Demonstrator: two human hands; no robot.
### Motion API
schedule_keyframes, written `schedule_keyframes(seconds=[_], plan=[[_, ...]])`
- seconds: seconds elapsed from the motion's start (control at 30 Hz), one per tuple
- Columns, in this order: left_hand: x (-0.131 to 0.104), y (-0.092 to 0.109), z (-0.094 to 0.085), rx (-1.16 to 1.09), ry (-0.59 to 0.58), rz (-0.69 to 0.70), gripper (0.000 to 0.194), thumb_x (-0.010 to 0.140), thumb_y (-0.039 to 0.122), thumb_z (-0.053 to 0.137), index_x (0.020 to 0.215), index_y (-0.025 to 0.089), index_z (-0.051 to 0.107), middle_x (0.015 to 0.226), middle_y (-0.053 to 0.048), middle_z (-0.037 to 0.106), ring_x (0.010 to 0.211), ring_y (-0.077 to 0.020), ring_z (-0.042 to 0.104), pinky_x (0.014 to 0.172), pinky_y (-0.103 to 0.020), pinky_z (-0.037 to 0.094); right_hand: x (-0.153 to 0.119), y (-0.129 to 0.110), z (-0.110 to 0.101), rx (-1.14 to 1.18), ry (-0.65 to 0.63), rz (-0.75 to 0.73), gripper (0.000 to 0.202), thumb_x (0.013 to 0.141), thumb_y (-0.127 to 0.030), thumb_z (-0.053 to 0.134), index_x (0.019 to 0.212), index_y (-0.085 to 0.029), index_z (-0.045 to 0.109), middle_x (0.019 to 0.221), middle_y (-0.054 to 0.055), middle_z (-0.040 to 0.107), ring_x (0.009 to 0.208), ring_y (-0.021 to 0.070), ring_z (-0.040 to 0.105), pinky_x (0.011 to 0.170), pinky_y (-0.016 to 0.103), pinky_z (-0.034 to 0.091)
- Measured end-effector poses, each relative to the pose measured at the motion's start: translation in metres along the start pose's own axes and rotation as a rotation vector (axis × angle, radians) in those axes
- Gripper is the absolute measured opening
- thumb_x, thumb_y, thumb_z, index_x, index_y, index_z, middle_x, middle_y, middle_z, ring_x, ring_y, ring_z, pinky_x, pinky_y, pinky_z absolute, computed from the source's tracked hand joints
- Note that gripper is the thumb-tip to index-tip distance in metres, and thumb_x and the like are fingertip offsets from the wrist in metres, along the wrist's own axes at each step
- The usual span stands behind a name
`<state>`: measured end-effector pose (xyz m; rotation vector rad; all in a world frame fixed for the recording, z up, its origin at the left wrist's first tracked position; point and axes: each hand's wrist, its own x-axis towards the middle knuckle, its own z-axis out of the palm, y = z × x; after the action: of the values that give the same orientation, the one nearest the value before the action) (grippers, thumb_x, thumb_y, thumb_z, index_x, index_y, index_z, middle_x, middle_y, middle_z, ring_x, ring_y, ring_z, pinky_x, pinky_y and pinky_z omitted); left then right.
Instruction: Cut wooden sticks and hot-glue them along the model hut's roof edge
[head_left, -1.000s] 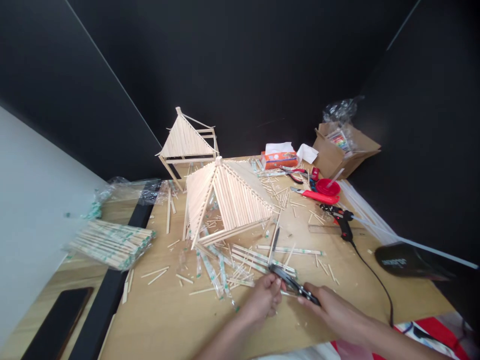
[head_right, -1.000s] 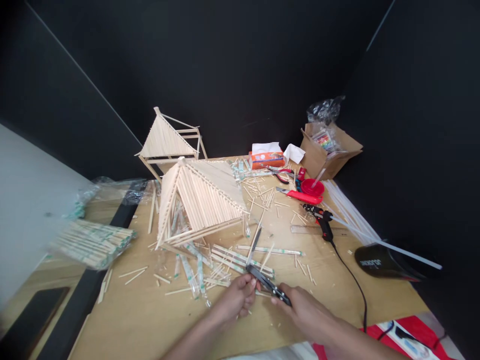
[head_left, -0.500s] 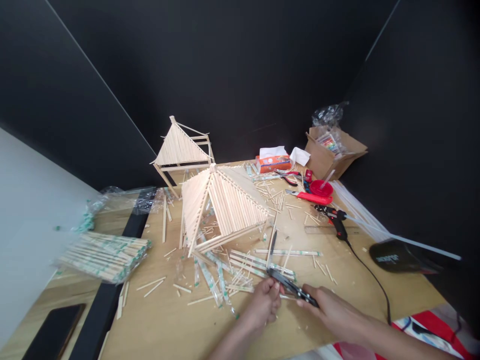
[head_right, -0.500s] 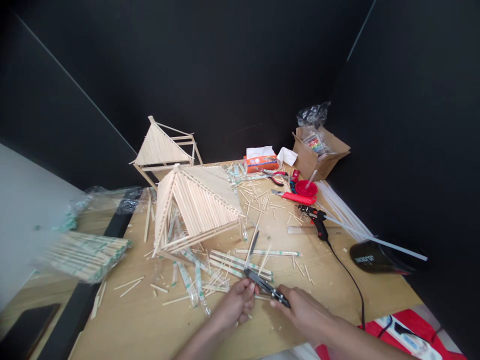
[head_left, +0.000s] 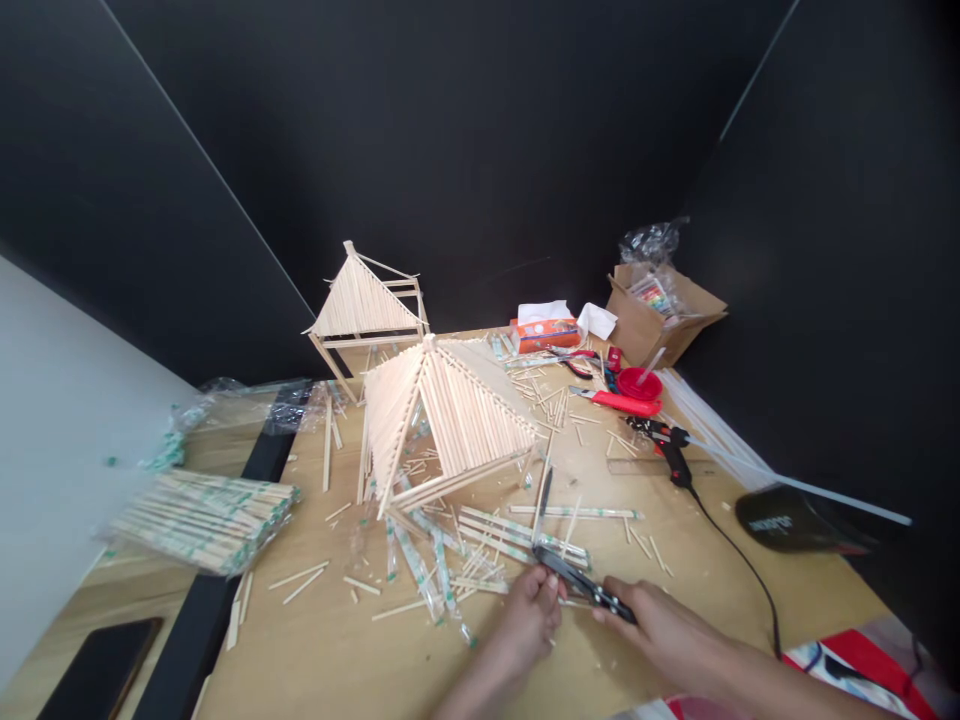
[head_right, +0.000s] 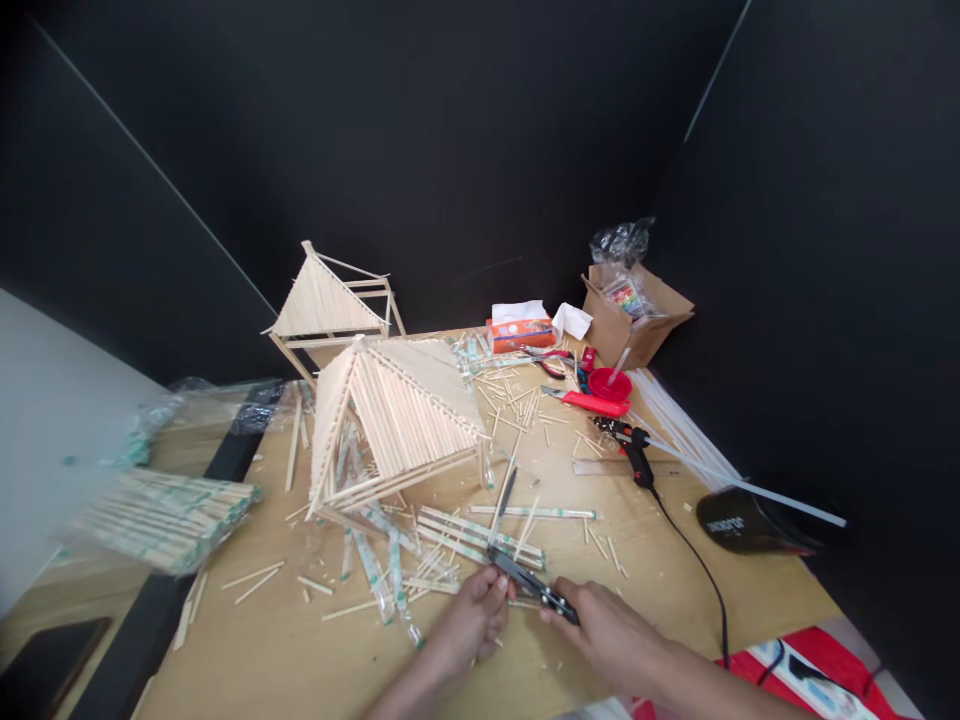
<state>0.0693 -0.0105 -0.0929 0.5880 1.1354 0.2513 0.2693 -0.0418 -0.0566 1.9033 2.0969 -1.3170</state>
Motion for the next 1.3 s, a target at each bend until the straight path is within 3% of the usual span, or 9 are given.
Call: schedule_keyframes(seconds=[0.27, 0.37, 0.43, 0.53, 0.7, 0.83, 1.07, 1.17, 1.3], plan=[[0.012, -0.007, -0.001, 0.086, 0.026, 0.056, 0.034, 0.093, 0.033, 0.059, 0.122, 0.016, 0.057, 0.122, -0.010, 0.060, 0.102, -0.0225, 0.063, 0.085, -0.043, 0.055, 0.005, 0.002, 0.003, 0.002, 0.020, -0.017, 0.041, 0.095, -0.055, 0.040, 0.091, -0.020, 0.061, 0.079, 0.007, 0.072, 0.074, 0.0247, 0.069, 0.063, 0.027, 0.043], [0.008, -0.008, -0.007, 0.152, 0.030, 0.112, 0.030, 0.096, 0.039, 0.053, 0.111, 0.014, 0.059, 0.093, -0.004, 0.065, 0.071, -0.0143, 0.063, 0.064, -0.031, 0.055, 0.004, 0.001, 0.004, -0.003, 0.045, -0.023, 0.040, 0.093, -0.057, 0.043, 0.089, -0.021, 0.061, 0.078, 0.006, 0.072, 0.074, 0.0251, 0.069, 0.063, 0.027, 0.043], [0.001, -0.008, -0.014, 0.205, 0.030, 0.167, 0.036, 0.097, 0.047, 0.044, 0.101, 0.014, 0.058, 0.064, 0.004, 0.054, 0.044, -0.0081, 0.044, 0.045, -0.022, 0.041, 0.003, -0.002, 0.002, -0.007, 0.065, -0.024, 0.036, 0.093, -0.055, 0.045, 0.088, -0.023, 0.061, 0.075, 0.004, 0.071, 0.072, 0.0250, 0.069, 0.062, 0.027, 0.042], [-0.014, -0.004, -0.028, 0.302, 0.052, 0.269, 0.044, 0.093, 0.058, 0.041, 0.091, 0.016, 0.056, 0.052, 0.009, 0.040, 0.036, -0.0071, 0.027, 0.038, -0.021, 0.028, 0.003, -0.004, -0.005, -0.009, 0.133, -0.018, 0.028, 0.092, -0.051, 0.049, 0.094, -0.025, 0.060, 0.081, 0.002, 0.073, 0.076, 0.0242, 0.070, 0.065, 0.027, 0.045], [-0.038, 0.013, -0.050, 0.537, 0.230, 0.498, 0.032, 0.093, 0.042, 0.044, 0.095, 0.016, 0.063, 0.073, -0.003, 0.061, 0.068, -0.0191, 0.059, 0.067, -0.031, 0.047, 0.022, 0.008, -0.025, -0.144, 0.519, 0.130, 0.038, 0.087, -0.048, 0.054, 0.114, -0.022, 0.056, 0.106, 0.009, 0.069, 0.093, 0.0276, 0.067, 0.080, 0.034, 0.049], [-0.044, 0.030, -0.049, 0.725, 0.408, 0.643, 0.033, 0.095, 0.022, 0.038, 0.119, 0.017, 0.060, 0.122, -0.013, 0.060, 0.116, -0.0255, 0.054, 0.102, -0.040, 0.038, 0.044, 0.026, -0.033, -0.258, 0.787, 0.281, 0.055, 0.086, -0.052, 0.052, 0.125, -0.014, 0.052, 0.122, 0.019, 0.057, 0.113, 0.0387, 0.054, 0.095, 0.049, 0.040], [-0.014, 0.054, -0.022, 1.057, 0.537, 0.666, 0.031, 0.099, 0.016, 0.036, 0.107, 0.019, 0.066, 0.106, -0.009, 0.066, 0.104, -0.0225, 0.061, 0.092, -0.037, 0.048, 0.068, 0.027, -0.007, -0.319, 0.928, 0.413, 0.061, 0.091, -0.058, 0.043, 0.127, -0.009, 0.052, 0.121, 0.023, 0.056, 0.107, 0.0406, 0.054, 0.086, 0.051, 0.043], [0.003, 0.062, -0.014, 1.191, 0.574, 0.614, 0.021, 0.097, 0.023, 0.050, 0.112, 0.016, 0.063, 0.113, -0.009, 0.064, 0.104, -0.0228, 0.062, 0.089, -0.043, 0.051, 0.069, 0.024, -0.001, -0.320, 0.959, 0.435, 0.062, 0.093, -0.057, 0.040, 0.130, -0.008, 0.051, 0.122, 0.023, 0.056, 0.107, 0.0414, 0.053, 0.087, 0.053, 0.041], [0.016, 0.069, -0.005, 1.300, 0.606, 0.519, 0.034, 0.093, 0.033, 0.060, 0.122, 0.016, 0.057, 0.123, -0.010, 0.060, 0.103, -0.0227, 0.063, 0.086, -0.044, 0.055, 0.068, 0.026, -0.005, -0.293, 0.981, 0.395, 0.062, 0.094, -0.054, 0.038, 0.132, -0.006, 0.050, 0.124, 0.024, 0.054, 0.111, 0.0417, 0.051, 0.093, 0.053, 0.039]])
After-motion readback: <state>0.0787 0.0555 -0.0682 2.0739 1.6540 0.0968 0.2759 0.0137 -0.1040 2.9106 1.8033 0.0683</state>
